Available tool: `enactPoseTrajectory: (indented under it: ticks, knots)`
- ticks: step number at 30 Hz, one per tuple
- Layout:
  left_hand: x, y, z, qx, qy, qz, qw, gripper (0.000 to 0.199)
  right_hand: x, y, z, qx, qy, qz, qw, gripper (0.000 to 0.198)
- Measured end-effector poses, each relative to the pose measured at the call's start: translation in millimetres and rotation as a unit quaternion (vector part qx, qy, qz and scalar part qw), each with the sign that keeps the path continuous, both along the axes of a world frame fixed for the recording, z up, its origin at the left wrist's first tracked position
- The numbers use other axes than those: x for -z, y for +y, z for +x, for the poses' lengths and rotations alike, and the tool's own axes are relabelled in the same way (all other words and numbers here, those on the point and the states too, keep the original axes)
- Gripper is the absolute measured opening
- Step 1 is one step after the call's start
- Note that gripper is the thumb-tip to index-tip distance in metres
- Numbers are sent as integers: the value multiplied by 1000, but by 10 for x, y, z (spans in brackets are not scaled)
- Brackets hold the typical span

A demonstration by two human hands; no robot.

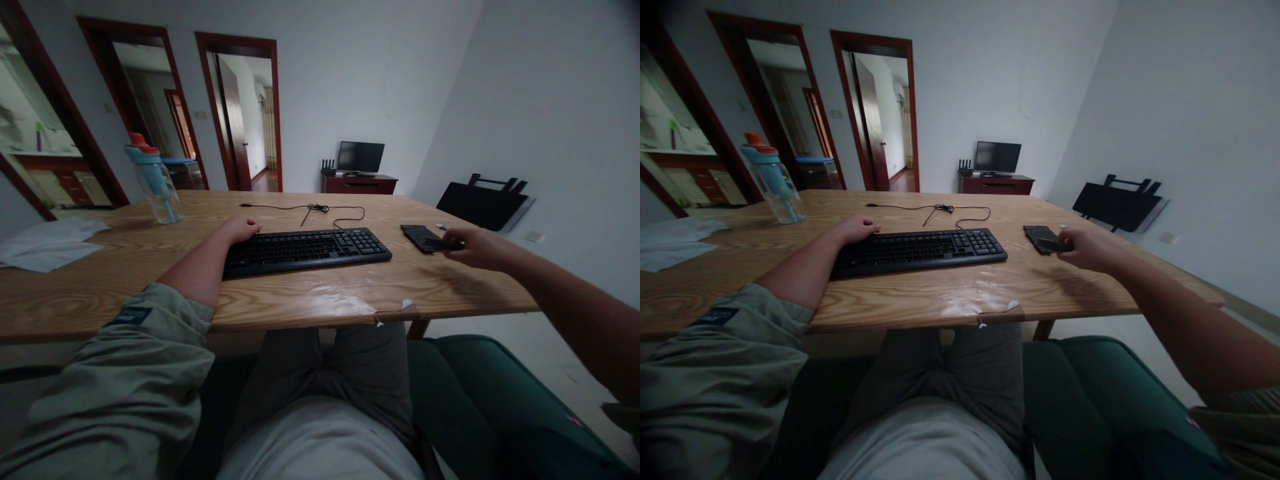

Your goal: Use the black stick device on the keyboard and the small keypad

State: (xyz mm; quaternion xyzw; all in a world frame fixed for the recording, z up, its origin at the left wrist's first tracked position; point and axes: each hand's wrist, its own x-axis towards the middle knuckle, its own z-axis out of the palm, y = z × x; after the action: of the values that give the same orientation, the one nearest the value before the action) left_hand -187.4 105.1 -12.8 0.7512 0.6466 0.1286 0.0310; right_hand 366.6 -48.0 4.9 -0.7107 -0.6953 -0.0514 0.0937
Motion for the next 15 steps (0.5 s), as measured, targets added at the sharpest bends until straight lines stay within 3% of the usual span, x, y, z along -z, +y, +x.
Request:
enactPoseTrajectory:
  ticks: [3, 7, 15]
  knots:
    - [4, 5, -16, 0, 5, 1, 1000, 45, 98, 3, 229, 52, 6, -64, 997, 26]
    - [-2, -4, -26, 7, 5, -5, 1000, 44, 167, 10, 297, 95, 23, -87, 991, 24]
    - [-9, -26, -20, -2, -19, 3, 1000, 35, 138, -17, 233, 55, 54, -72, 994, 22]
